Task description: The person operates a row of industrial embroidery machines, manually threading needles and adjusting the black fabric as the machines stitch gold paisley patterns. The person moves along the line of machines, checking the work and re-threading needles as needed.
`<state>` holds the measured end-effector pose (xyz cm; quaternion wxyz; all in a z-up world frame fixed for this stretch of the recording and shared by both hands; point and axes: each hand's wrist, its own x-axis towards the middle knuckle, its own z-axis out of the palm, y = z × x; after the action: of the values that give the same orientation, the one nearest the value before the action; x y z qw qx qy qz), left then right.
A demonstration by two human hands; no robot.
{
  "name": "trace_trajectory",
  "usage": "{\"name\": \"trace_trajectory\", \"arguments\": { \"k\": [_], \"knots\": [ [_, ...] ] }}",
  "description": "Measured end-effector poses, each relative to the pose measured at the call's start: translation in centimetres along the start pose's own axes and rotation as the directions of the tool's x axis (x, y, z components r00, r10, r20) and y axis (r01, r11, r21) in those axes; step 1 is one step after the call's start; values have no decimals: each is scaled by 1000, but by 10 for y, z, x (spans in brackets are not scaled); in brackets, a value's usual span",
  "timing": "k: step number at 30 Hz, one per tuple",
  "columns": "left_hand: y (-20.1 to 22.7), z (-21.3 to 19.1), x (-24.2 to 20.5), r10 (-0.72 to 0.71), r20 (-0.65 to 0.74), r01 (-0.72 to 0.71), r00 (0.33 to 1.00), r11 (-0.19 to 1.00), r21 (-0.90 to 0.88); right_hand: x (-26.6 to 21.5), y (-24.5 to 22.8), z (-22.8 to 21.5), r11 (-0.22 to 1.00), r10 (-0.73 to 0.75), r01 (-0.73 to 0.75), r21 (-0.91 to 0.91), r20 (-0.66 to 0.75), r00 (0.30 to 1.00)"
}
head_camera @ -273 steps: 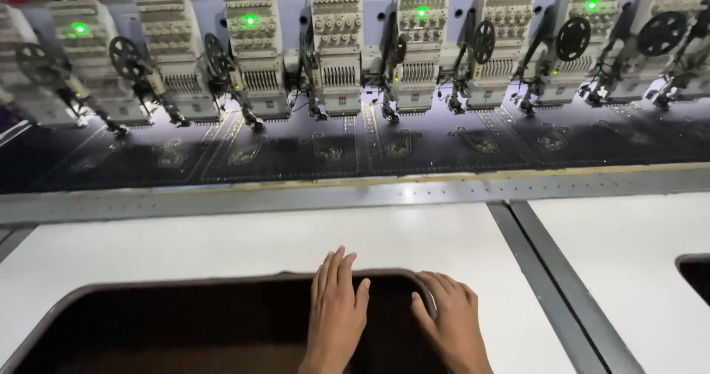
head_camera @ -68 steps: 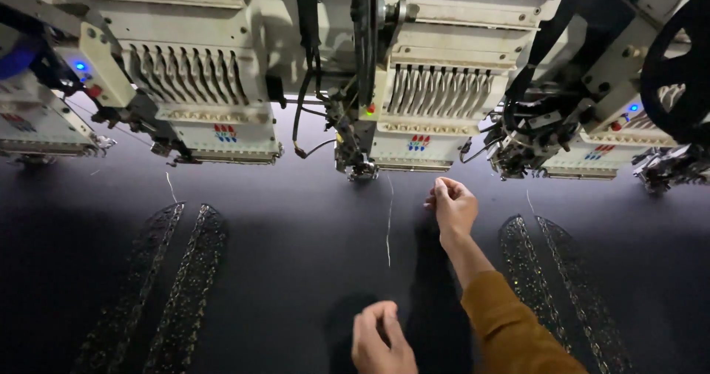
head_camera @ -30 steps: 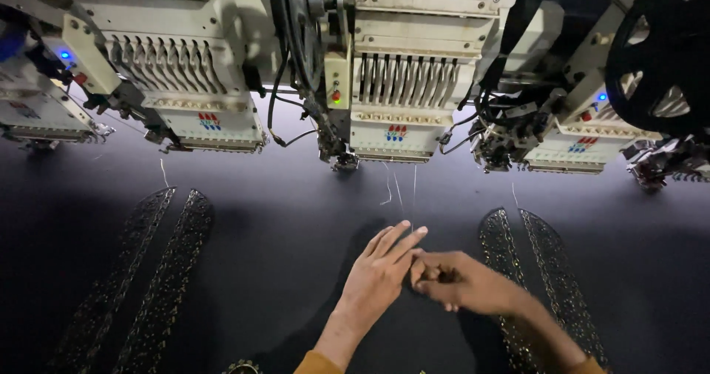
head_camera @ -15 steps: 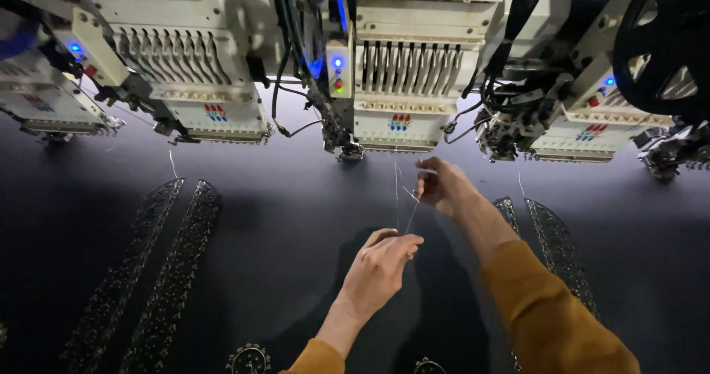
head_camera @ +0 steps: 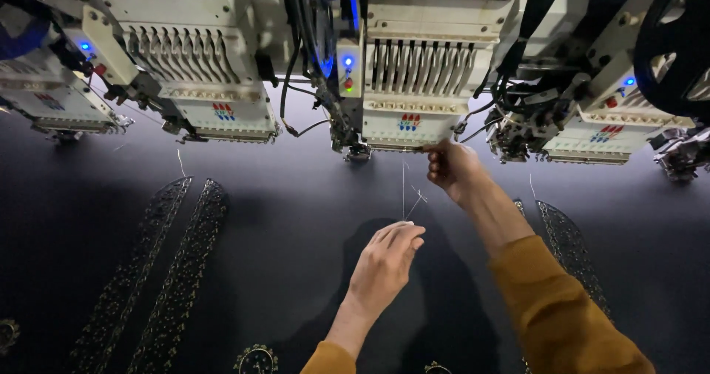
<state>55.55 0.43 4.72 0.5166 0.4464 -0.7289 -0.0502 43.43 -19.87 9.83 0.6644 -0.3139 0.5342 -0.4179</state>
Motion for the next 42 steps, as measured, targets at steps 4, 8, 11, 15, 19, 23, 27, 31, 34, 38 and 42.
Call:
{"name": "trace_trajectory", "arguments": {
  "k": [4,8,11,15,19,23,27,31,34,38,42],
  "knots": [
    [2,-4,5,-11,35,12,999,1000,-14,-21,-11,15,999,-13,14,39,-27,1000],
    [-4,2,0,61,21,-61,998,998,-19,-32,-10,28,993,-79,67,-97,-131,988],
    [-8,4,-1,41,13,-41,999,999,-22,-30,-8,37,983,-125,92,-159,-206,971],
    [-2,-1,0,42,10,-42,999,999,-27,-18,-6,36,965,-117,24,-263,-345,931],
    [-3,0,-6,56,15,-56,998,998,-7,-25,-3,27,990,-39,-13,-138,-372,927],
    [-11,5,-11,33,32,-36,999,995,93,-37,45,-7,930,-267,205,-306,-176,948],
    [-16,14,-23,-47,98,10,994,937,349,-102,97,-51,331,-691,660,-674,303,656],
    [10,8,-32,-263,174,224,949,951,215,-136,133,-93,-35,-641,651,-758,517,567],
    [50,-4,-49,-213,204,169,956,963,212,-144,137,-98,-74,-677,626,-776,500,540],
    [71,10,-139,-185,244,150,952,976,155,-162,143,-88,-162,-649,536,-828,499,574],
    [77,-26,-84,-794,597,429,-112,503,750,-165,150,-66,-288,-663,485,-826,537,521]
  ]
}}
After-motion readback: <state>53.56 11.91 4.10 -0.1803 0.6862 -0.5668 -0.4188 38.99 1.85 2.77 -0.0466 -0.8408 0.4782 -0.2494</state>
